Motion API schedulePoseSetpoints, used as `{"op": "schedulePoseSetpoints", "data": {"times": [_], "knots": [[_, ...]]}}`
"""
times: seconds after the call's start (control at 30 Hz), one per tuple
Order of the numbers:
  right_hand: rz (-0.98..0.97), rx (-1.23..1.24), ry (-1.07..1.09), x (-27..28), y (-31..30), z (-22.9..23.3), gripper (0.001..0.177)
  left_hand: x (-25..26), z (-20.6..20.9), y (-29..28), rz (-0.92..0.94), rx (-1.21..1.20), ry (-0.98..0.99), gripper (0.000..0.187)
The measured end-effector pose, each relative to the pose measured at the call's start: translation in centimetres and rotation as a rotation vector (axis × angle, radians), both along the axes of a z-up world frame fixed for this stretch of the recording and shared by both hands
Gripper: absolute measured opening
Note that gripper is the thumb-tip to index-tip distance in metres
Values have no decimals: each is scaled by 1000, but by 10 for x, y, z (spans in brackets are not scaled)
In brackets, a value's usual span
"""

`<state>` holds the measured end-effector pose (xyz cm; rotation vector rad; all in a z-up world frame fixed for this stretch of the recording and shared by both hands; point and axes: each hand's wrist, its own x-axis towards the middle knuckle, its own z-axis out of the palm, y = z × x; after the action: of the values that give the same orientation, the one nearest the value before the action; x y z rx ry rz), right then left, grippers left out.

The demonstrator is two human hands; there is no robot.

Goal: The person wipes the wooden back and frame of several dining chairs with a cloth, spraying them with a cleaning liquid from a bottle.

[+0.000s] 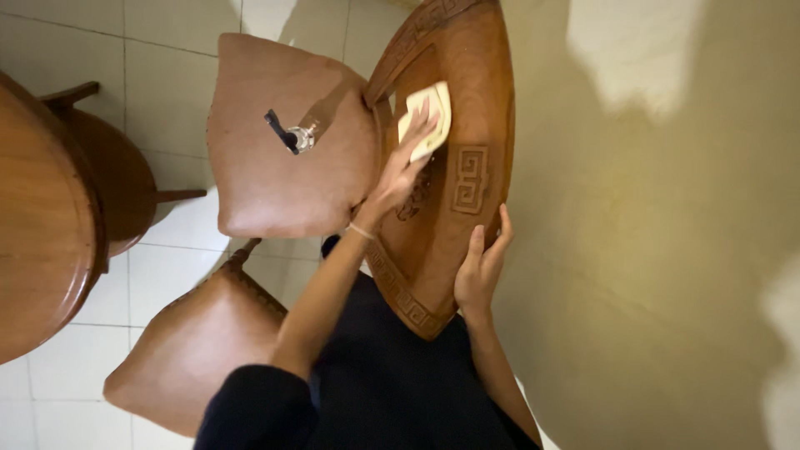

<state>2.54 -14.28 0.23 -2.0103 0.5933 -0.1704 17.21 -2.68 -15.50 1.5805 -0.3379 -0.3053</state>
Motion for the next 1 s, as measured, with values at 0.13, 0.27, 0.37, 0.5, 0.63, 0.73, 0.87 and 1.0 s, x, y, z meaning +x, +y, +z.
{"op": "schedulePoseSetpoints", "data": {"times": [0.13, 0.27, 0.37, 0.5, 0.63, 0.73, 0.87, 1.0], "knots": [[-13, -12, -1, 0, 0, 0, 54, -65, -27, 19, -13, -200, 108, 52], [2, 21, -15, -1, 2, 3, 54, -105, -20, 57, -117, -125, 344, 57], [23, 19, -45, 0, 2, 1, 53, -126, 11, 72, -183, 33, 439, 60], [6, 38, -55, 1, 4, 2, 52, -152, 65, 81, -320, 154, 138, 57], [33, 1, -75, 0, 3, 3, 52, -150, 72, 85, -328, 238, 32, 57], [0, 42, -30, -1, 3, 3, 54, -144, 53, 87, -296, 271, 6, 55], [7, 28, -29, -2, 3, 2, 55, -146, 35, 96, -261, 407, 447, 63], [18, -29, -31, -2, 1, 1, 54, -163, 45, 96, -291, 333, 20, 62]]}}
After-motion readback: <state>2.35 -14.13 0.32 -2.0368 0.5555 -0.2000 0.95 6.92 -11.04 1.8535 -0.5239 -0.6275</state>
